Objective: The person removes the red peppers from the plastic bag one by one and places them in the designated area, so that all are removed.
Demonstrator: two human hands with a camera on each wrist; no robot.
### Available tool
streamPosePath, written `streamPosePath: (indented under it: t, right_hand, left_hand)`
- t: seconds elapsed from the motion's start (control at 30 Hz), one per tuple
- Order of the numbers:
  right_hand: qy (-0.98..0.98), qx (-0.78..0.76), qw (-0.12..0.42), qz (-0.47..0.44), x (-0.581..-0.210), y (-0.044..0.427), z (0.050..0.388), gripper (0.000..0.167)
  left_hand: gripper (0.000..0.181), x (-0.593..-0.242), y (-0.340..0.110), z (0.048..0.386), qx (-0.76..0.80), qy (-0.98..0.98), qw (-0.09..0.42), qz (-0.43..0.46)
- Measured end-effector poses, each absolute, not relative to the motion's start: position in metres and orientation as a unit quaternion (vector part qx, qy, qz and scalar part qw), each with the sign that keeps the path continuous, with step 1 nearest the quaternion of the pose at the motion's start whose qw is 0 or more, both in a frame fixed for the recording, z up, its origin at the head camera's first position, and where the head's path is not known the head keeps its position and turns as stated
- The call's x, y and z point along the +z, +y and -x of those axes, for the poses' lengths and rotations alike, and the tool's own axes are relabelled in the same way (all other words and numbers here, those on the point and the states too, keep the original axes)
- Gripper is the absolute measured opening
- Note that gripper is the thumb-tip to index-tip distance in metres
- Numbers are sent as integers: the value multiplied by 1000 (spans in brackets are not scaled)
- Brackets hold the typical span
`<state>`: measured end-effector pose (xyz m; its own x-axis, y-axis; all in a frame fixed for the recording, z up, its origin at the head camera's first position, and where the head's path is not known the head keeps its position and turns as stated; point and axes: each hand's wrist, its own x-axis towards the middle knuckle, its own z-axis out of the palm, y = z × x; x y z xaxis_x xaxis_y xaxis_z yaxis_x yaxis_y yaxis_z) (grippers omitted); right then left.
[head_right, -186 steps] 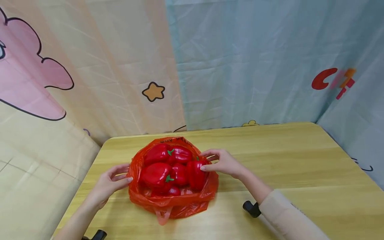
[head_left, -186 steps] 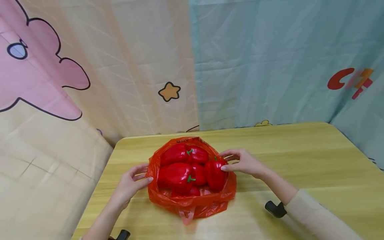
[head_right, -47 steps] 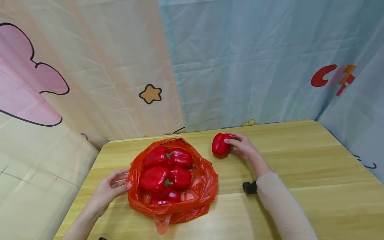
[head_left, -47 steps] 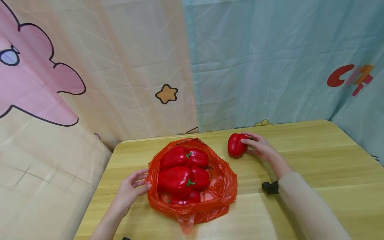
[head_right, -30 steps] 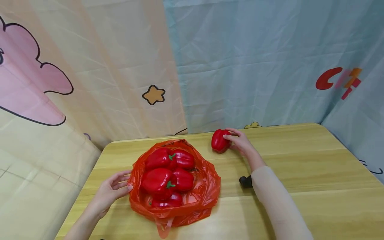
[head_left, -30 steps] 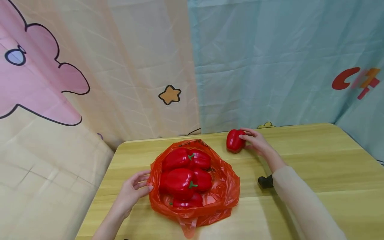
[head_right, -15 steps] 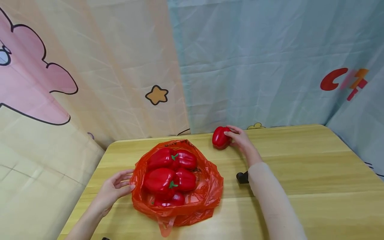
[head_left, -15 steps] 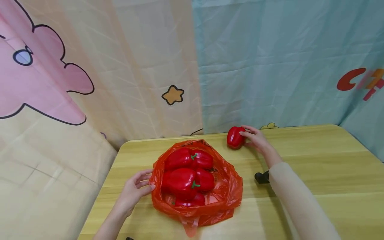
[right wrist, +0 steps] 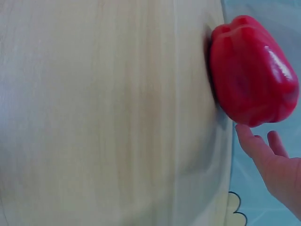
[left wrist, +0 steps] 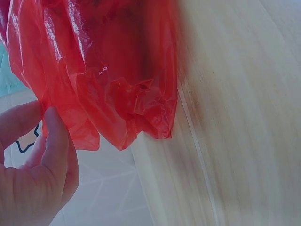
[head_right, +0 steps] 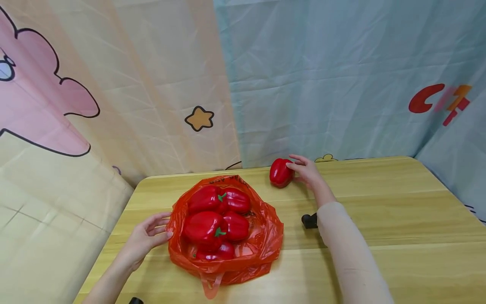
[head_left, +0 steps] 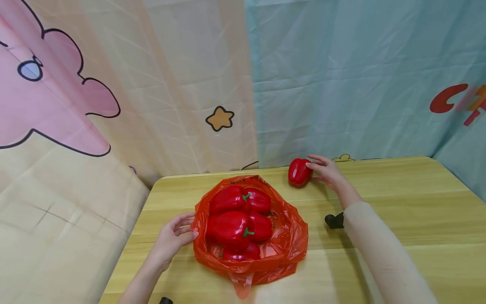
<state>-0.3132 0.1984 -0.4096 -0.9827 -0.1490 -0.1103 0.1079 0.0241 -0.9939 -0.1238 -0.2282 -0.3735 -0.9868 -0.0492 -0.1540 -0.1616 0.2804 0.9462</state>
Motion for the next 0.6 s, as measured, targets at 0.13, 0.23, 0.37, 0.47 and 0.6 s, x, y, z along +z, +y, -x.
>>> streamPosePath:
  t: [0.13,0.23,0.37,0.47,0.6]
  right_hand:
    - [728,-681,81,21,-398,201,308,60]
    - [744,-662,80,41,-389,205,301,61]
    - [767,-631,90,74,-377,207,287,62]
    - [778,-613,97,94,-369,204,273,61]
    - [787,-597,95,122,-363,198,253,59]
  left_hand:
    - [51,-372,-229,123,598,798,47,64]
    - [50,-371,-229,122,599,797,47,61]
    - [50,-371,-229,122,600,796,48,63]
    - [50,-371,-230,122,600,796,47,62]
    - [50,-371,-230,121,601,796,45,61]
